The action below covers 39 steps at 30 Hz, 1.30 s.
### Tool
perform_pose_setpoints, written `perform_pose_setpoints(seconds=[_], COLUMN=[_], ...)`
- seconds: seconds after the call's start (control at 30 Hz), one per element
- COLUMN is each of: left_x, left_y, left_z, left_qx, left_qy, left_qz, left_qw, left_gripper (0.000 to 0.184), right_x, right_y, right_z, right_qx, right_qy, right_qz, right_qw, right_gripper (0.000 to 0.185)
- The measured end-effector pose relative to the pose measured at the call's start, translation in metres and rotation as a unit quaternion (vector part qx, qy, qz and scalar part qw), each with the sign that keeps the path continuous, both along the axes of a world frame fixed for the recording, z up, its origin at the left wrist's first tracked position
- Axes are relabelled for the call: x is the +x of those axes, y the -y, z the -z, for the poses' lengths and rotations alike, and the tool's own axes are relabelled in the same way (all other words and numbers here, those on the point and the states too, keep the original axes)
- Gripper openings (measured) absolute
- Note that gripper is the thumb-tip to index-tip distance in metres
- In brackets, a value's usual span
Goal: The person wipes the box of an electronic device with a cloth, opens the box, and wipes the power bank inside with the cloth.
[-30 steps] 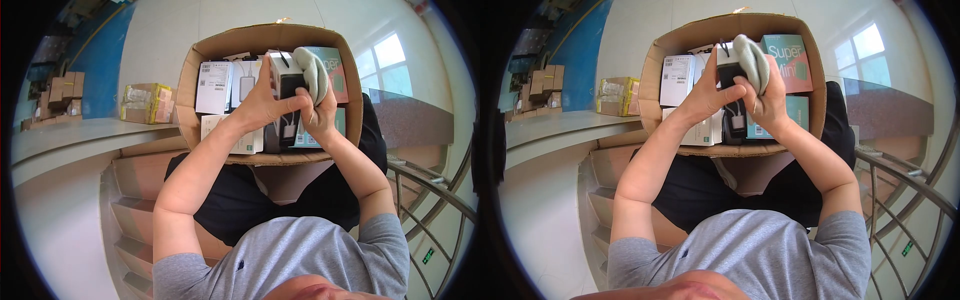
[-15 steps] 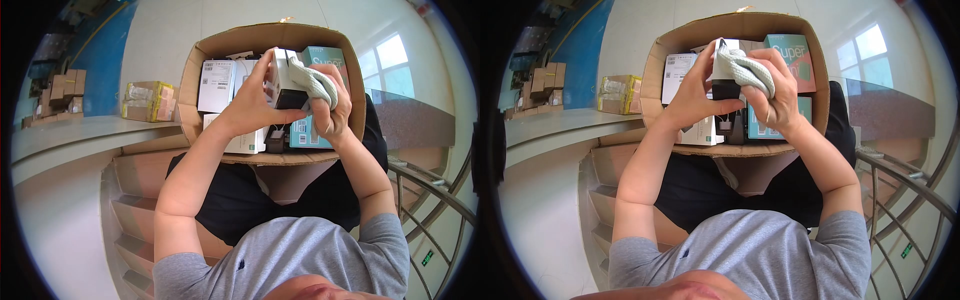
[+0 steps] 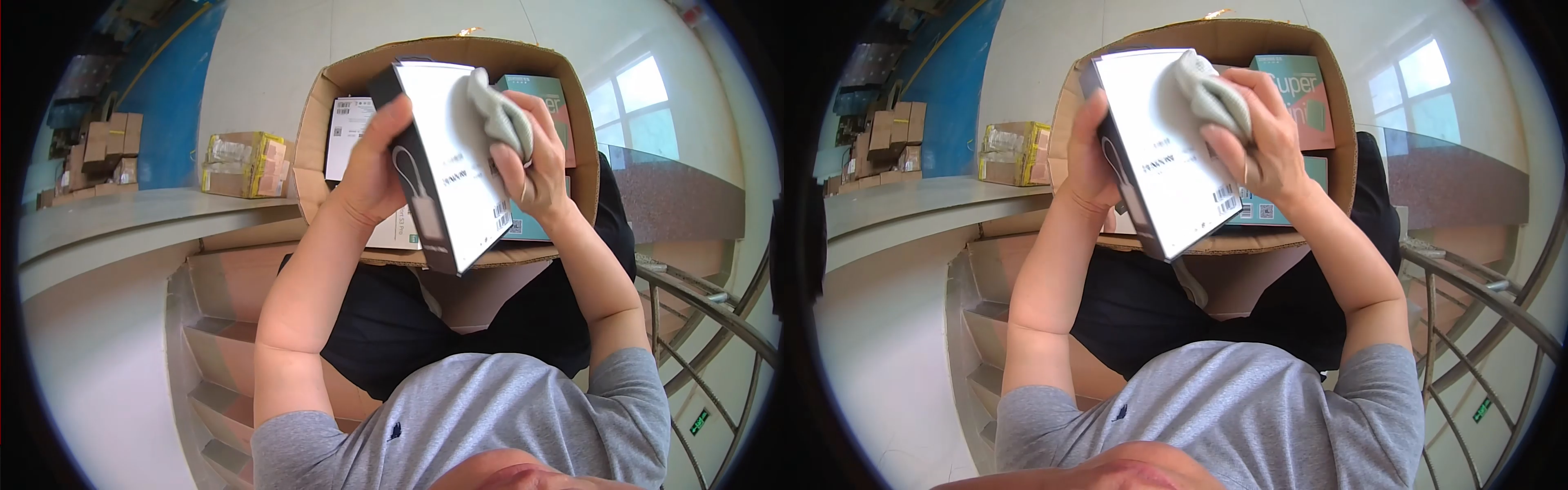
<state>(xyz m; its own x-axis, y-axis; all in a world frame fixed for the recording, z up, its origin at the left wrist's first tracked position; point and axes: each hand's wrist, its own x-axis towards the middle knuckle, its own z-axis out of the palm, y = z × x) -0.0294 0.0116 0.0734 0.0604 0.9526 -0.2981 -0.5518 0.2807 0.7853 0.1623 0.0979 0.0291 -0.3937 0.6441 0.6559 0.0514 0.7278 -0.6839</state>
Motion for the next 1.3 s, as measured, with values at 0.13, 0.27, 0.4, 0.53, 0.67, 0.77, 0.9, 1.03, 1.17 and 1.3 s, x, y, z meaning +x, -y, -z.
perform_pose_setpoints(seconds=[0.13,0.27,0.4,0.53,0.67,0.77,0.9,1.03,1.17,1.3], left_x=[0.001,-0.013,-0.015,-0.017,-0.020,-0.005,-0.006,-0.007,-0.006,-0.004], left_y=[-0.012,-0.020,-0.023,-0.027,-0.022,-0.023,-0.024,-0.021,-0.022,-0.023], left_z=[-0.010,0.017,0.021,0.017,0.015,0.015,0.019,0.021,0.017,0.019], left_qx=[-0.023,-0.013,-0.004,0.001,-0.024,-0.068,-0.052,-0.023,-0.008,-0.008], left_qy=[0.054,0.034,0.022,0.012,-0.007,-0.100,-0.173,-0.196,-0.149,-0.126], left_qz=[-0.111,-0.115,-0.120,-0.129,-0.137,-0.185,-0.192,-0.187,-0.185,-0.179], left_qw=[0.992,0.993,0.993,0.992,0.990,0.975,0.965,0.962,0.971,0.976], left_gripper=[0.084,0.087,0.089,0.089,0.085,0.070,0.063,0.058,0.052,0.054], right_x=[-0.001,-0.005,-0.002,0.008,0.012,0.000,-0.004,0.002,0.022,0.035], right_y=[0.012,0.023,0.016,0.009,0.019,0.011,0.007,-0.001,-0.021,-0.027], right_z=[-0.007,-0.007,0.000,-0.001,-0.002,-0.001,0.001,0.000,-0.014,-0.024], right_qx=[0.165,0.161,0.046,-0.105,-0.237,-0.386,-0.438,-0.431,-0.379,-0.397], right_qy=[0.063,0.068,0.062,0.064,0.087,0.006,-0.013,0.023,0.093,0.233], right_qz=[-0.063,-0.102,-0.086,-0.064,-0.083,-0.061,-0.041,-0.029,-0.021,-0.092], right_qw=[0.982,0.979,0.993,0.990,0.964,0.921,0.898,0.901,0.920,0.883], right_gripper=[0.029,0.031,0.032,0.034,0.035,0.035,0.037,0.040,0.040,0.037])
